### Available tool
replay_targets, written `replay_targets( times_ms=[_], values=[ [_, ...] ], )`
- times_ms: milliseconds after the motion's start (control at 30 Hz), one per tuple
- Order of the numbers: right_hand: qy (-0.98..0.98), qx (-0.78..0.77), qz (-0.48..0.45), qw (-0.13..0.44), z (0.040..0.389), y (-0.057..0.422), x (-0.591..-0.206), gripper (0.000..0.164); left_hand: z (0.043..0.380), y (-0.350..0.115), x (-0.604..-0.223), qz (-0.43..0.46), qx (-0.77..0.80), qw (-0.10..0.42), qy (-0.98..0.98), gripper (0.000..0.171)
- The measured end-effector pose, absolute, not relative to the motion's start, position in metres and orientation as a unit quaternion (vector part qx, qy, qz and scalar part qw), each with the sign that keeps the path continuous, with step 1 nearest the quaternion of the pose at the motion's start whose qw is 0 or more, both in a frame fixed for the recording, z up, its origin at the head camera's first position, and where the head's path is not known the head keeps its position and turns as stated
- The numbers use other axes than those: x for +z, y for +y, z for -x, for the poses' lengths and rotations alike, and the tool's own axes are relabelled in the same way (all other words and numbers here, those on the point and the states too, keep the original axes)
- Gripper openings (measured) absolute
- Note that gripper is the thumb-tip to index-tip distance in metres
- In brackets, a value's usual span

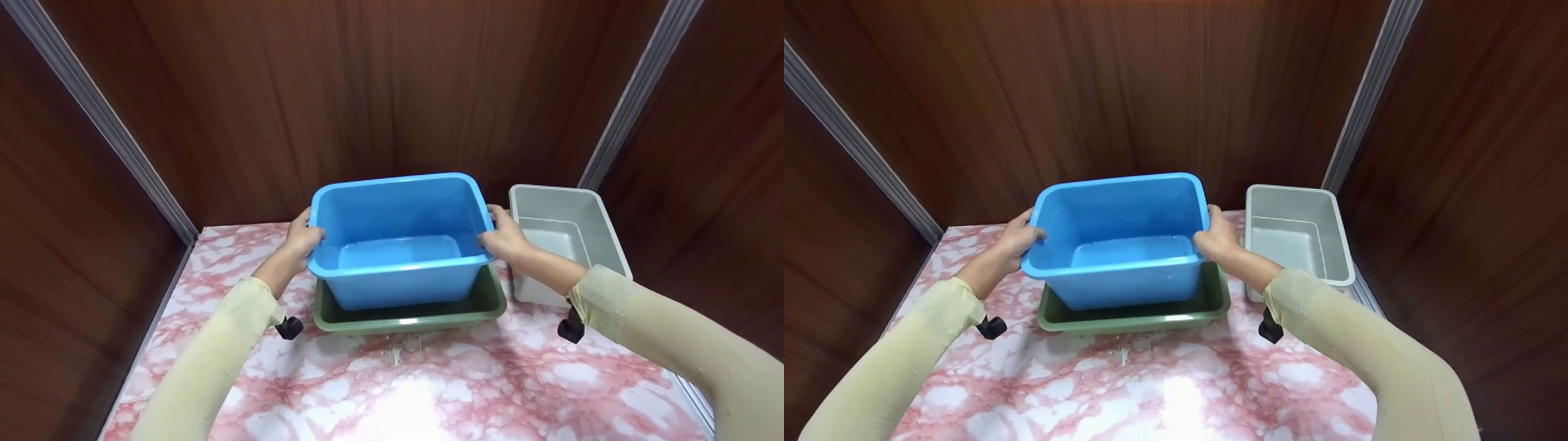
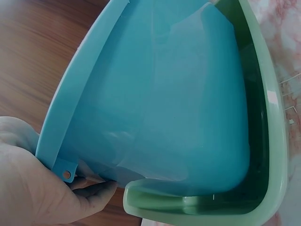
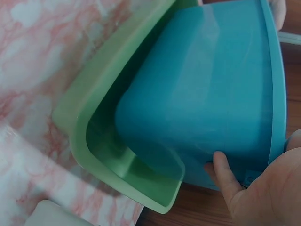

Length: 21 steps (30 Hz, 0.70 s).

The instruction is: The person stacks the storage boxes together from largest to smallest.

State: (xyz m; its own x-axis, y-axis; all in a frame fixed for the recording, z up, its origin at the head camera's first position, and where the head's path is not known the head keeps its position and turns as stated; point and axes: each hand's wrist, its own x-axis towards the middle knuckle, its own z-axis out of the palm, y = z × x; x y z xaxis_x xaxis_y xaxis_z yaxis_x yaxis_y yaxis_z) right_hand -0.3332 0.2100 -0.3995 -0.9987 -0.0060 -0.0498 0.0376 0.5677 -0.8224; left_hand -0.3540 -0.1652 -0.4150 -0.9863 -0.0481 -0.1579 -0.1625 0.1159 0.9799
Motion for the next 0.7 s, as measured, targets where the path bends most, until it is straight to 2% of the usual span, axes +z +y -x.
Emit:
replay_targets(
  times_ms=[533, 700],
  values=[
    [0.877, -0.481, -0.003, 0.015, 0.331, 0.213, -0.417, 0.074, 0.353, -0.164, -0.429, 0.057, 0.657, 0.035, 0.751, 0.077],
    [0.879, -0.477, -0.009, 0.024, 0.332, 0.216, -0.424, 0.077, 0.352, -0.163, -0.436, 0.062, 0.655, 0.046, 0.752, 0.078]
  ],
)
